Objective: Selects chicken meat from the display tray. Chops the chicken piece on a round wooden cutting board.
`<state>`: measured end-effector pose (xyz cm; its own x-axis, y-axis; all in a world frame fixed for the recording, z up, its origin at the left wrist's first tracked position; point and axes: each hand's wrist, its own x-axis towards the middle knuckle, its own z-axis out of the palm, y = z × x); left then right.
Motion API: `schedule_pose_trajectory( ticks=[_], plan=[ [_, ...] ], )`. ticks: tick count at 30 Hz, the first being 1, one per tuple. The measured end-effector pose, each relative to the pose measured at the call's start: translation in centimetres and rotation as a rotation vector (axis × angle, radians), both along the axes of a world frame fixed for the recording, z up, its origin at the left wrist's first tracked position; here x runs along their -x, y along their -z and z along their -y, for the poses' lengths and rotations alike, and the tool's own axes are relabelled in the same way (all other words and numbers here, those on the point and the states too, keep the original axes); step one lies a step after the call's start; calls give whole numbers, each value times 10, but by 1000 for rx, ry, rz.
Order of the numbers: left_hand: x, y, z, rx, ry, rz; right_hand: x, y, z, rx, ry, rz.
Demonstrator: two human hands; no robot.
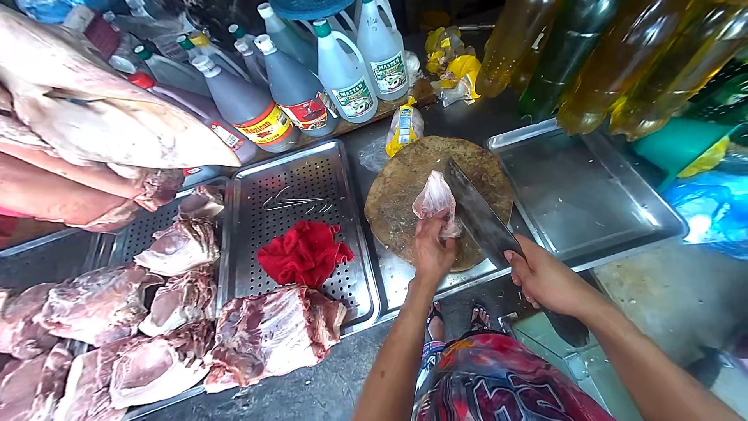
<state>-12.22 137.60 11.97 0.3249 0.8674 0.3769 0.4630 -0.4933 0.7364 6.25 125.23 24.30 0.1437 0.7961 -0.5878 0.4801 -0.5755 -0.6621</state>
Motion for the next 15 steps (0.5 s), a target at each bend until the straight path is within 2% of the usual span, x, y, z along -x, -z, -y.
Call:
schedule_pose_trajectory(
  ticks=[3,7,15],
  plan=[
    [-1,-1,0,11,-6,11,-1,-5,-7,17,-44,82],
    [-2,1,0,19,-26,9,-1,-10,-8,24,8,-72],
    [-2,2,-3,15,-21,54,1,14,19,74,-84,9]
  ],
)
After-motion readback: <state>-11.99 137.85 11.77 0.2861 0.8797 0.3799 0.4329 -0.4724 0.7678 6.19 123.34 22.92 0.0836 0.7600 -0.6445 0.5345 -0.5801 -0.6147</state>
